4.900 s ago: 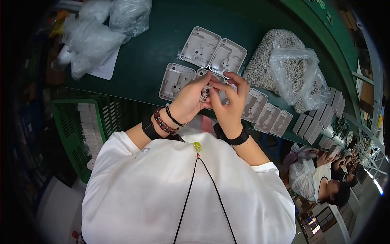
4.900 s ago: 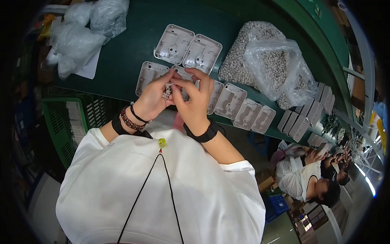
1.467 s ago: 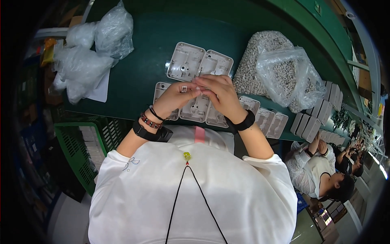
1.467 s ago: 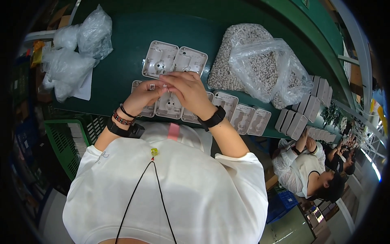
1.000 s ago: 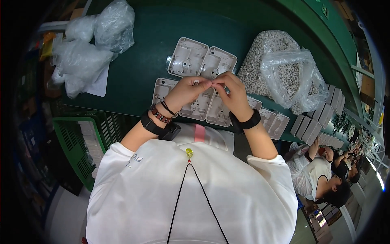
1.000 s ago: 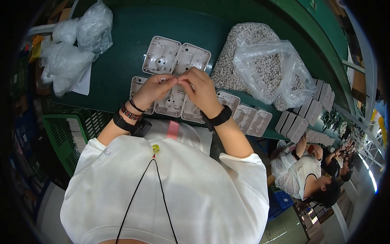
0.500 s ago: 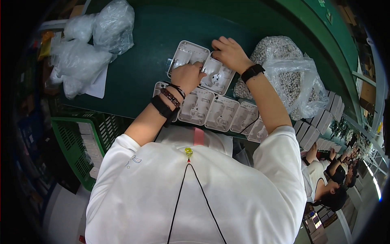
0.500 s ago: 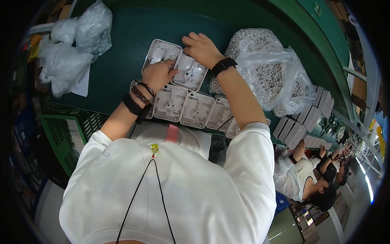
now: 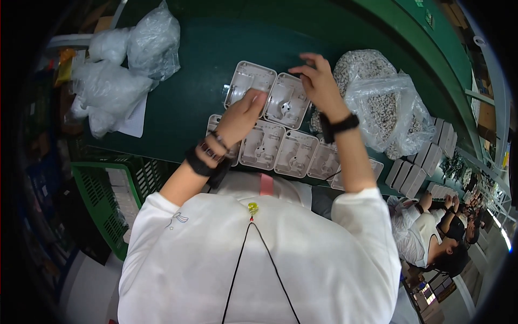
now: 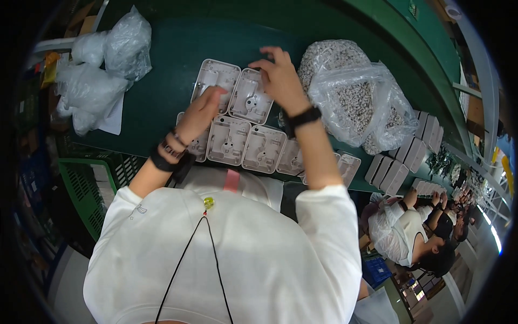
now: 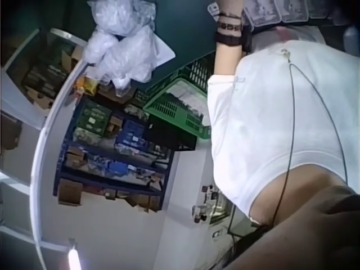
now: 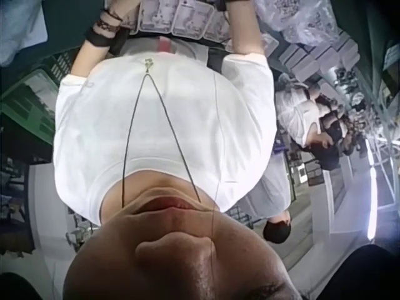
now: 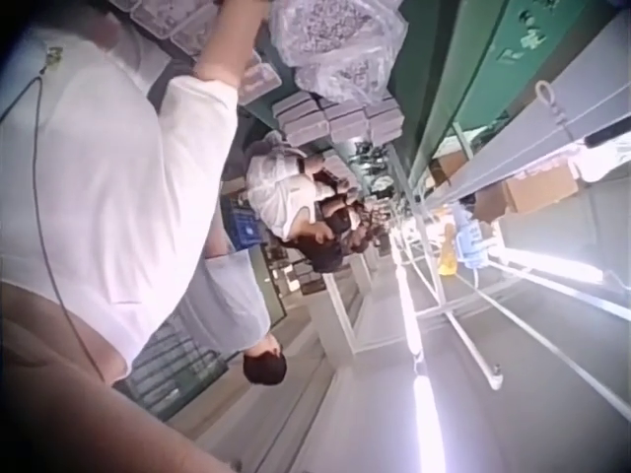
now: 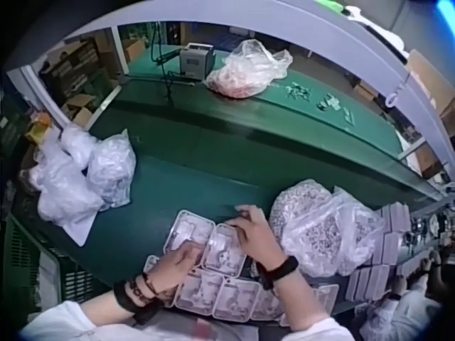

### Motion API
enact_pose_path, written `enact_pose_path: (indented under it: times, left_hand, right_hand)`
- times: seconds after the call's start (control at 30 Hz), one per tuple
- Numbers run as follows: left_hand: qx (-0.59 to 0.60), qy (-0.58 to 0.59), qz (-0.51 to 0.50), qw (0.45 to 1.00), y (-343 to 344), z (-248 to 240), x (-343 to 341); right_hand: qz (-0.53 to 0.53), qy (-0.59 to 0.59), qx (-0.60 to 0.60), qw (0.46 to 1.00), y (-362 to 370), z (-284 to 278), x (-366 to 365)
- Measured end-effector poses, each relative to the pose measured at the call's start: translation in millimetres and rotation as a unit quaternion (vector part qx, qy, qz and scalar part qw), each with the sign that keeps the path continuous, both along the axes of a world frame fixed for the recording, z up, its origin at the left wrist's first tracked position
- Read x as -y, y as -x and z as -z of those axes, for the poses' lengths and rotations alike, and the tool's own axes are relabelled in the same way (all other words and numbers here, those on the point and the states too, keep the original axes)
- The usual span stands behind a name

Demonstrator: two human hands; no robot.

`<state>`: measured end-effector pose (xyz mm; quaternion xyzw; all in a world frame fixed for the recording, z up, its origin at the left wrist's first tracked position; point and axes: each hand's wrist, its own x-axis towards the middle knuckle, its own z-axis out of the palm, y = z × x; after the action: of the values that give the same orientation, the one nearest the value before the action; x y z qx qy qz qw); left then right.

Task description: The person inserts small white components into plastic housings, places them into a green crate, and then individually wraps each housing in a plastic bag.

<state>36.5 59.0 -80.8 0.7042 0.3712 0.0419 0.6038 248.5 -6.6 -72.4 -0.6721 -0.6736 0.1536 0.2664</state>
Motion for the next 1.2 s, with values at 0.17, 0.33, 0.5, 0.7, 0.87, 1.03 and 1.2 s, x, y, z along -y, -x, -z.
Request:
enact_pose_path:
  times: [0.17,0.33,0.5,0.7,0.87,1.03,1.2]
  left_hand:
    - [0.056,0.315,0.041,0.947,39.3,-60.4,11.1]
    - [0.013,0.336,0.126,0.933,55.4,-72.3,34.9]
    - [0.047,0.372,0.055,0.926,61.6,-77.9,51.6]
    - [0.045,0.290,0.058,0.954,71.0,-64.2,46.1]
    - [0.040,0.319,0.076,0.944,86.4,-61.7,42.6]
    - [-0.009,0.468,0.023,0.884,110.5,-45.7,22.6]
    - [-0.118,-0.149,-0.046,0.981,126.9,4.8,1.5]
  right_hand:
    - [-0.003,-0.013,-0.199,0.980,107.9,-57.5,53.9]
    - [0.097,0.028,-0.294,0.950,151.0,-48.8,81.2]
    - [0.112,-0.014,-0.316,0.942,163.3,-52.8,91.1]
    - [0.267,0.081,-0.484,0.829,165.3,-48.6,102.5]
    - [0.227,0.073,-0.565,0.790,184.2,-42.8,93.2]
    - [0.039,0.013,-0.251,0.967,178.3,-49.5,71.8]
    - [-0.035,-0.027,-0.045,0.998,152.3,-1.1,18.5]
